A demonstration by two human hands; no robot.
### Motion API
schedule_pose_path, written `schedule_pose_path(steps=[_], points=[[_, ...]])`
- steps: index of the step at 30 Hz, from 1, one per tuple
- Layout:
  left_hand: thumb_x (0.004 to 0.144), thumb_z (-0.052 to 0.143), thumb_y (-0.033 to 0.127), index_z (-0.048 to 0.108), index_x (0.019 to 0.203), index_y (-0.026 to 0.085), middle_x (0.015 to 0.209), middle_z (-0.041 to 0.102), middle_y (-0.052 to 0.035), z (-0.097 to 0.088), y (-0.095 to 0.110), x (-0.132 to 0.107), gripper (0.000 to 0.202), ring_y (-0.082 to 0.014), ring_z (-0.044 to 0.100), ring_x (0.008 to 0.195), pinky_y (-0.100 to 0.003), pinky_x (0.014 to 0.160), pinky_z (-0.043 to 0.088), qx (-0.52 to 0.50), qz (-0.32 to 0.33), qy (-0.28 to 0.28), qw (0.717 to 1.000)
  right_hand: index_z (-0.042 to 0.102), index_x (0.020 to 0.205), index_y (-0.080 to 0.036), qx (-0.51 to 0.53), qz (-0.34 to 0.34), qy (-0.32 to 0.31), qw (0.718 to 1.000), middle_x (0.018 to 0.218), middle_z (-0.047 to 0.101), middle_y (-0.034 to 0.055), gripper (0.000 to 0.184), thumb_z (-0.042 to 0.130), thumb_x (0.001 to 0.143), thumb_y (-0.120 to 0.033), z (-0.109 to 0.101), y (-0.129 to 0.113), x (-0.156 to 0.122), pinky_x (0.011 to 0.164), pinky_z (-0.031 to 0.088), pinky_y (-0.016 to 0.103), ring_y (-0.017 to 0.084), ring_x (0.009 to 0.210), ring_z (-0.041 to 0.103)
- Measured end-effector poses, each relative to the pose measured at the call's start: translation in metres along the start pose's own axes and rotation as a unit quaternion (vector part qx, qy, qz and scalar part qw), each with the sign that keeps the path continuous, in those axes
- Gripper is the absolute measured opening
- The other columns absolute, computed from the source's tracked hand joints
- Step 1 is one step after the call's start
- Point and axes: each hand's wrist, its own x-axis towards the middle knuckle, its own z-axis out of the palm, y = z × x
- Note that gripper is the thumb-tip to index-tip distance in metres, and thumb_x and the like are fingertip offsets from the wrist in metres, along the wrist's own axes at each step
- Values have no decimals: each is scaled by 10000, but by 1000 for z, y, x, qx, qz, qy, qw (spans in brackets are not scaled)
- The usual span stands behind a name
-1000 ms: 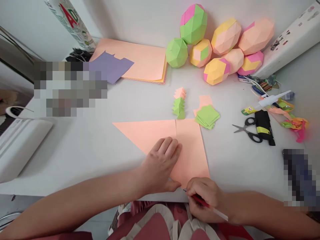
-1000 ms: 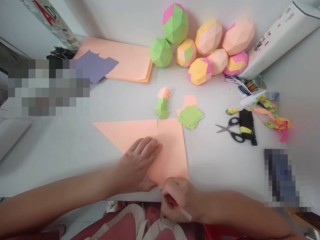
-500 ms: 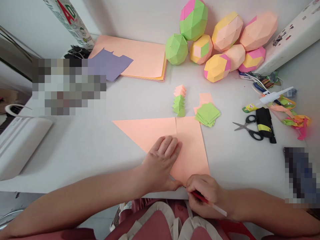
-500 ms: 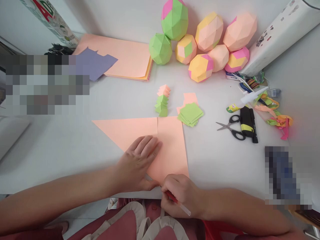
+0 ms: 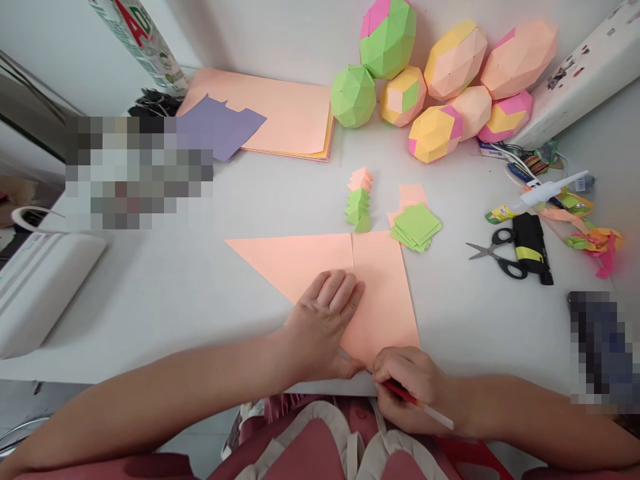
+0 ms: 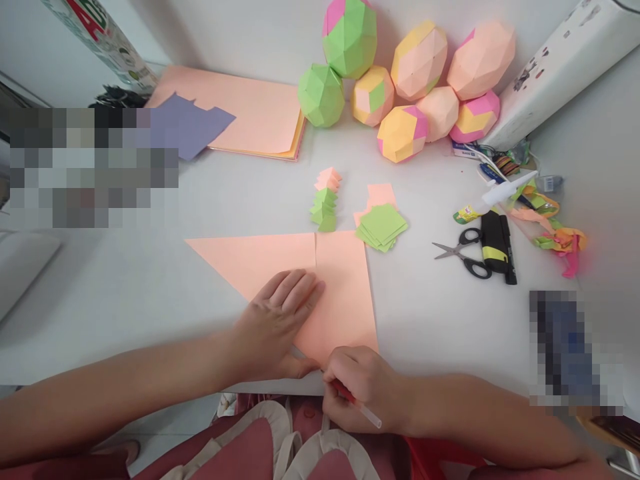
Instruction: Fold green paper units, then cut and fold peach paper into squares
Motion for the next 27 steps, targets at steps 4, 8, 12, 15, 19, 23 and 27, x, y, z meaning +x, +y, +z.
schedule_pose_path(steps=[4, 8, 12, 15, 19, 23, 27], points=[[685, 364, 757, 416, 1322, 25, 1329, 418, -200, 1, 0, -1, 971, -375, 299, 1271, -481, 1089, 147, 3, 2, 5, 1000, 454, 775, -207, -4, 5, 2, 1000, 658, 515, -16, 206, 446, 672, -29, 0, -1, 0, 512, 406, 203, 104, 544, 473], [685, 361, 766, 414, 1322, 27, 1332, 422, -204, 2, -1, 0, 977, -379, 293, 1273, -494, 1082, 158, 0, 3, 2, 1000, 479, 767, -205, 13, 15, 7, 1000, 654, 540, -14, 168, 461, 697, -53, 1, -1, 0, 502, 421, 205, 103, 535, 491], [671, 380, 787, 404, 1332, 19, 1337, 416, -206, 3, -2, 0, 1013, -380, 276, 1280, -488, 1085, 149, -1, 6, -3, 1000, 519, 804, -204, 76, 53, 99, 991, 693, 580, 1, 115, 502, 794, -90, -12, 5, 9, 593, 508, 241, 116, 591, 572], [657, 406, 806, 390, 1345, 40, 1325, 424, -196, 3, -5, 0, 1030, -385, 295, 1255, -499, 1068, 180, -9, 18, -3, 1000, 581, 941, -200, 0, 1, 170, 985, 856, 647, 61, 146, 491, 863, -115, -29, 18, 20, 760, 544, 322, 173, 809, 643], [682, 472, 782, 455, 1284, 71, 1250, 469, -196, -3, -16, 6, 932, -369, 382, 1168, -492, 995, 296, -48, 45, 13, 998, 570, 1138, -201, -143, -90, 116, 979, 1064, 671, 97, 283, 424, 911, -116, -44, 37, 34, 955, 473, 451, 225, 1086, 590], [863, 519, 407, 508, 1186, 124, 1178, 514, -164, -12, -44, 20, 429, -298, 440, 1094, -435, 907, 386, -54, 9, 49, 997, 519, 1228, -174, -223, -117, 47, 967, 1181, 631, 125, 360, 443, 895, -60, -47, 42, 41, 1003, 435, 478, 234, 1203, 513], [843, 547, 409, 486, 1203, 153, 1203, 482, -171, -14, -80, 28, 446, -325, 416, 1097, -479, 897, 378, -32, -89, 105, 990, 518, 1225, -167, -241, -119, 43, 962, 1169, 637, 123, 355, 468, 886, -73, -47, 38, 42, 997, 451, 457, 228, 1182, 530]])
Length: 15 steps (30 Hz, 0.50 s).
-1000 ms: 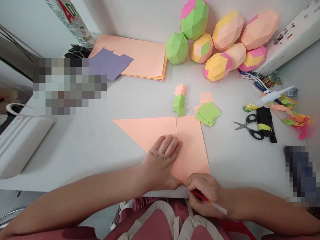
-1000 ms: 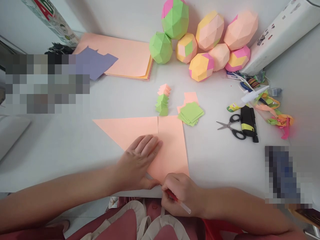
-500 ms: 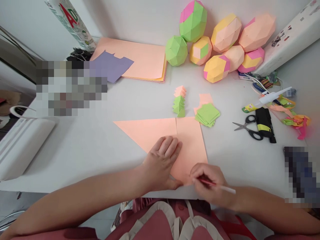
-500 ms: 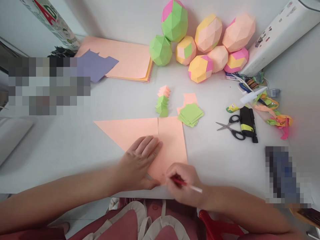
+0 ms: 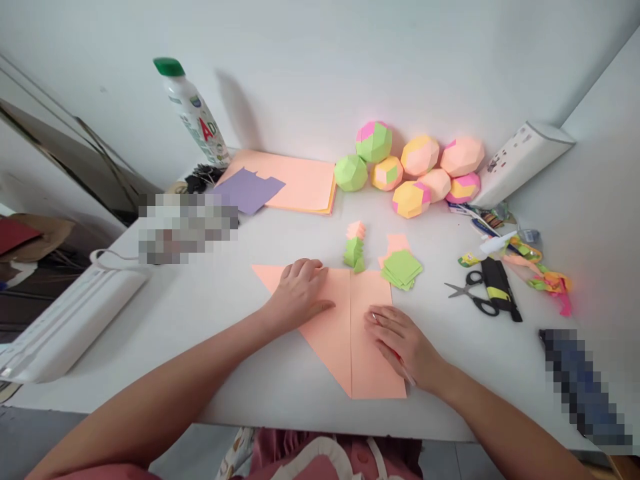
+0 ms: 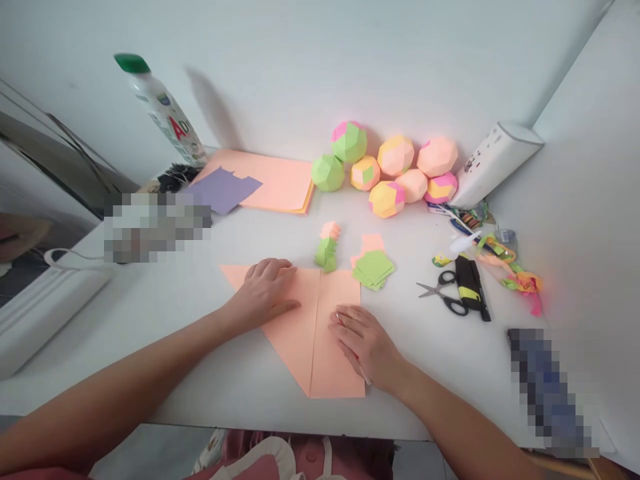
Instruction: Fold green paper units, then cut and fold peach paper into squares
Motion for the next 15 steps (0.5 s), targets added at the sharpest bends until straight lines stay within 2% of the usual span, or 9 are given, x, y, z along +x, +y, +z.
schedule_pose_path(steps=[5, 8, 12, 15], points=[[750, 589, 578, 518, 1178, 194, 1084, 504, -119, 0, -22, 6, 579, -285, 447, 971, -448, 853, 388, -38, -32, -19, 999, 554, 1174, -167, -20, -10, 14, 1000, 1122, 666, 116, 314, 477, 881, -87, -3, 0, 0, 966, 482, 431, 222, 1128, 574], [689, 622, 618, 540, 1133, 199, 1040, 511, -97, -3, -22, 6, 615, -271, 444, 943, -435, 849, 379, -59, -22, -26, 998, 579, 1135, -182, -28, -16, 22, 999, 1070, 694, 101, 301, 480, 873, -69, -2, 3, -1, 922, 511, 406, 211, 1071, 614], [661, 649, 613, 569, 995, 199, 1033, 505, -84, -7, -21, 4, 538, -262, 437, 950, -422, 850, 375, -80, -16, -35, 996, 592, 1113, -186, -26, -14, 23, 999, 1052, 702, 99, 307, 478, 862, -51, -1, 4, -2, 886, 522, 398, 208, 1039, 632], [646, 668, 606, 550, 1044, 187, 1079, 491, -99, -8, -20, 4, 589, -272, 434, 988, -432, 871, 366, -90, -15, -48, 995, 594, 1105, -185, -24, 1, 28, 999, 1055, 698, 97, 303, 472, 864, -48, -2, 1, 0, 870, 522, 393, 204, 1016, 641]])
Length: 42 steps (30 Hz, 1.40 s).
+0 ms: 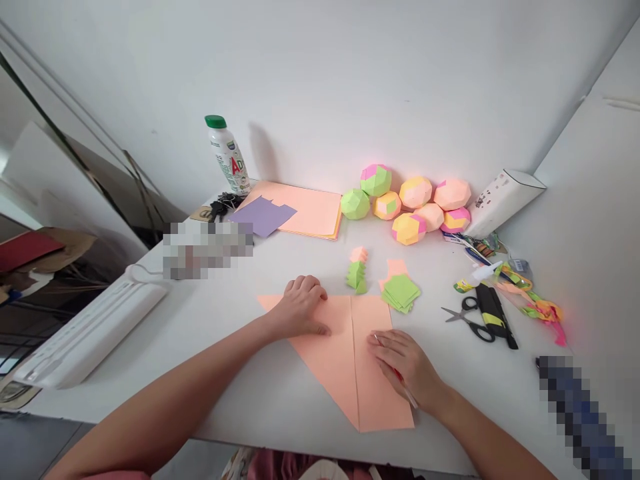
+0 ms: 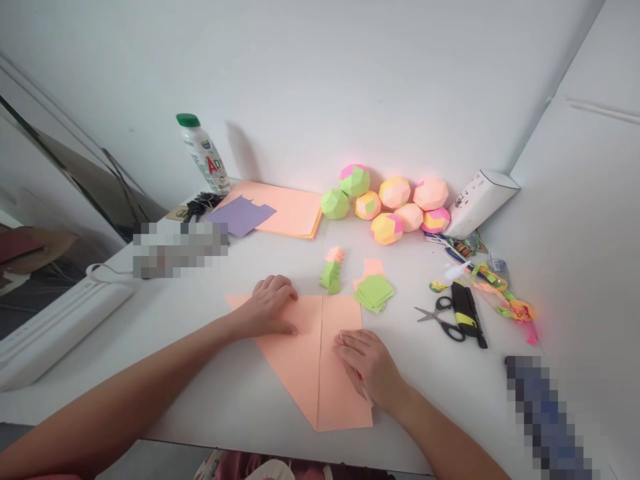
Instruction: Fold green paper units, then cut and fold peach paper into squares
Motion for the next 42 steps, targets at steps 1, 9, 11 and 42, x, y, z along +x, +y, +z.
schedule_pose_path(steps=[1, 9, 11, 42], points=[[640, 676, 601, 532, 1095, 181, 1100, 486, -107, 0, 0, 0, 636, -277, 432, 1000, -437, 880, 361, -2, 2, -5, 1000, 595, 1098, -187, 2, 4, 3, 1000, 1050, 700, 94, 296, 476, 864, -50, 0, -1, 1, 862, 524, 389, 202, 1002, 647], [663, 707, 453, 555, 1041, 204, 1090, 493, -80, -6, 9, -2, 478, -264, 443, 1009, -401, 881, 365, -29, 16, -41, 999, 603, 1023, -198, 25, -1, 25, 999, 915, 725, 57, 278, 485, 845, -21, 1, -6, 0, 744, 541, 323, 176, 856, 685], [667, 706, 425, 555, 1042, 203, 1101, 490, -79, -6, 10, -3, 462, -262, 442, 1019, -398, 892, 362, -31, 18, -46, 998, 612, 998, -194, 21, 3, 33, 999, 866, 722, 54, 255, 484, 851, -29, 2, -6, 0, 715, 542, 311, 172, 808, 686], [681, 425, 814, 126, 1466, 54, 1536, 6, -178, 17, 9, -12, 1133, -335, 4, 1414, -464, 1146, 40, 62, 148, -167, 973, 505, 1208, -146, -89, 26, -17, 996, 1236, 591, 127, 361, 407, 869, -70, 13, -9, 1, 1024, 414, 477, 241, 1236, 470]])
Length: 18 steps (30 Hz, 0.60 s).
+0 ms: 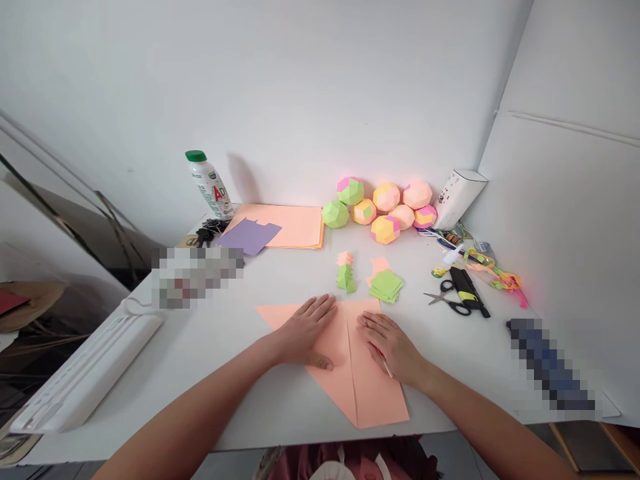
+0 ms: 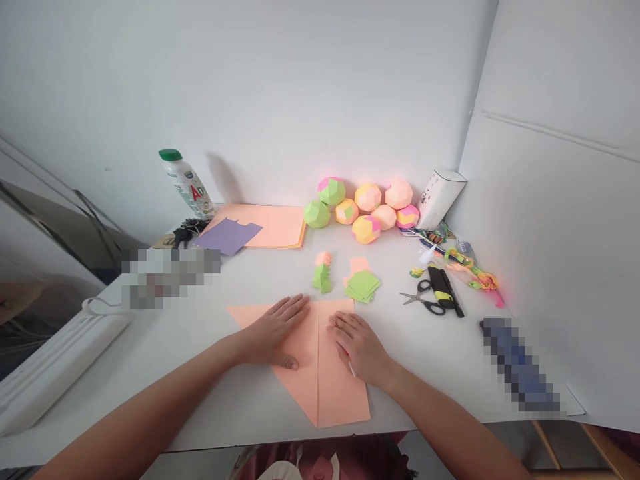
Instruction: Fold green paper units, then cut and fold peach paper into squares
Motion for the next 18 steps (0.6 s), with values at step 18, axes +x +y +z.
schedule_pose_path(steps=[18], points=[[679, 405, 829, 87, 1477, 98, 1537, 13, -162, -12, 7, -1, 1128, -316, -8, 1416, -456, 1147, 50, -10, -21, -34, 999, 544, 1185, -157, -8, 3, -2, 1000, 1222, 602, 122, 348, 413, 869, -92, -1, -1, 0, 1022, 418, 465, 232, 1238, 471]])
